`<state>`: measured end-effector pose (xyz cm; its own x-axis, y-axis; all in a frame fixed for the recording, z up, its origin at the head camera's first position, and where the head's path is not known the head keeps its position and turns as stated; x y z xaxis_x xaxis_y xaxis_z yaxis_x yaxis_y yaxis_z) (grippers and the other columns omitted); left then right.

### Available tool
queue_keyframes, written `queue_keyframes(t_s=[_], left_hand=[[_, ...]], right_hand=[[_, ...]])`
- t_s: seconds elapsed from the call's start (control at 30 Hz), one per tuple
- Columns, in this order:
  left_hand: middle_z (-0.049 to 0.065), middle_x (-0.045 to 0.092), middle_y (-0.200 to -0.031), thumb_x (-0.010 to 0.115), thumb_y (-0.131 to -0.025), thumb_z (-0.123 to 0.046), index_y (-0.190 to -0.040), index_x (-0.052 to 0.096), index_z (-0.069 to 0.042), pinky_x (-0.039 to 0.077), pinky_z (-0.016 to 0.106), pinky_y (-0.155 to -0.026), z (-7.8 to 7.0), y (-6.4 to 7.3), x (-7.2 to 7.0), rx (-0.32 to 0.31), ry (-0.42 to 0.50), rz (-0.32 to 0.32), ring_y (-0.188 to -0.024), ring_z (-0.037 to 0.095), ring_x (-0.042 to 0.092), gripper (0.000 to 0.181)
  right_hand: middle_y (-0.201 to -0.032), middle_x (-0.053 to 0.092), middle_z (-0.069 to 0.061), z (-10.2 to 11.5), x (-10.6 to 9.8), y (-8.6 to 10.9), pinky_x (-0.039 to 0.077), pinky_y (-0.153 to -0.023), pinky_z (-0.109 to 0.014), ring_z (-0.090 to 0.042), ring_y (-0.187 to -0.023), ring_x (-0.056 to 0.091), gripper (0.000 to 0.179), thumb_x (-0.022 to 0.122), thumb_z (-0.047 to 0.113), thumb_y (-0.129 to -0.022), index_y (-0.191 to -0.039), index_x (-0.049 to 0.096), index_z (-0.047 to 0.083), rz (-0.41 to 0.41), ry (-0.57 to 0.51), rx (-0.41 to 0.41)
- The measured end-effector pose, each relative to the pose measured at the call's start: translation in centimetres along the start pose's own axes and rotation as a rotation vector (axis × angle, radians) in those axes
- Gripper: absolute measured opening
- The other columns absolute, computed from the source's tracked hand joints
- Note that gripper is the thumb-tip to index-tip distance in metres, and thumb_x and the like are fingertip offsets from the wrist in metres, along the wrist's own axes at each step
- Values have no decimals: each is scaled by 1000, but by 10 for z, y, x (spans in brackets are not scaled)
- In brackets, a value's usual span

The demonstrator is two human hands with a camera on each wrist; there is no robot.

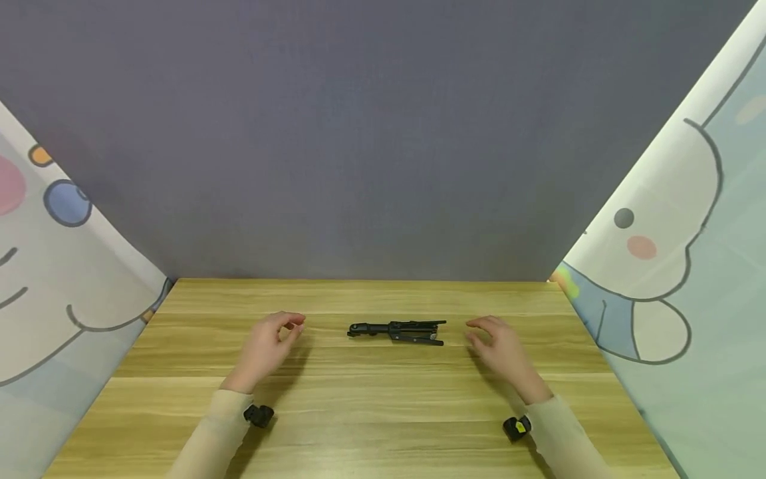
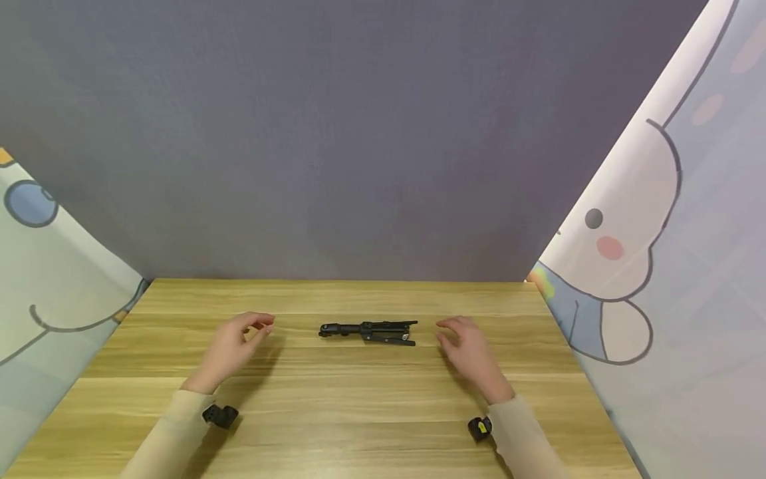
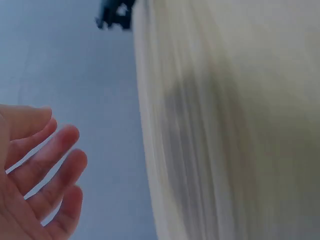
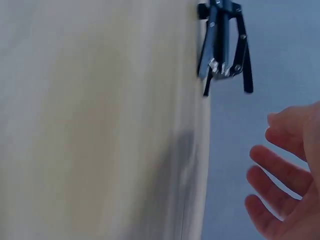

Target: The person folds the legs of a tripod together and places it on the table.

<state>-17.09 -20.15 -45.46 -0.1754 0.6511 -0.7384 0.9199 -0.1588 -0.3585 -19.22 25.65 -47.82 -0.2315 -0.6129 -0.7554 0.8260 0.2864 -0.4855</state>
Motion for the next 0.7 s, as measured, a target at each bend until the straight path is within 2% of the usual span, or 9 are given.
queue_keyframes(t_s=[0.1,0.2,0.37,0.47,0.6,0.7], left_hand=[[14,67,-119,75,-91,-13,-124,68,-5,52,52,-82,8,13,-15,63,-138,-3,-106,33,61,35],[18,61,-129,78,-88,-22,-133,62,-4,47,58,-92,16,26,-28,122,-260,-11,-116,40,55,51],[24,49,-142,78,-84,-40,-139,56,-4,36,65,-99,30,39,-45,186,-432,-35,-126,49,43,69],[24,38,-152,73,-85,-51,-143,53,-4,26,68,-105,37,45,-52,178,-489,-32,-136,50,31,77],[18,21,-162,66,-87,-59,-153,41,-12,8,65,-114,46,54,-61,140,-542,-11,-148,42,10,85],[15,14,-165,65,-86,-62,-157,33,-18,0,62,-116,51,60,-67,115,-577,-4,-151,37,1,90]], right_hand=[[-107,68,-17,-2,-7,9,51,-85,-53,-38,-103,59,26,79,8,-83,-107,72,-1,5,119,-50],[-117,64,-20,-5,-15,17,47,-88,-56,-42,-111,52,36,80,16,-82,-113,70,0,20,214,-75],[-135,51,-28,-13,-32,30,40,-93,-64,-50,-123,40,53,81,25,-81,-126,64,0,5,233,-77],[-142,44,-30,-19,-45,40,36,-92,-67,-53,-126,35,65,77,43,-85,-131,60,1,-17,241,-65],[-146,37,-33,-29,-59,51,30,-95,-71,-57,-130,29,87,57,74,-85,-136,57,4,-36,302,-73],[-149,33,-32,-37,-67,58,22,-100,-75,-58,-134,24,95,50,83,-81,-137,55,6,-28,362,-58]])
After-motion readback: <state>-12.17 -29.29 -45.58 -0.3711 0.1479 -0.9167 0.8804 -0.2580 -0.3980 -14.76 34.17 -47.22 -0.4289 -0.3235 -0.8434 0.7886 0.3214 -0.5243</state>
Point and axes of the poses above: each hand's wrist, its own y-axis away from the middle knuckle, its own x-axis out of the palm, z = x × y, the point moved 2 cm from there along -y, towards the middle knuckle
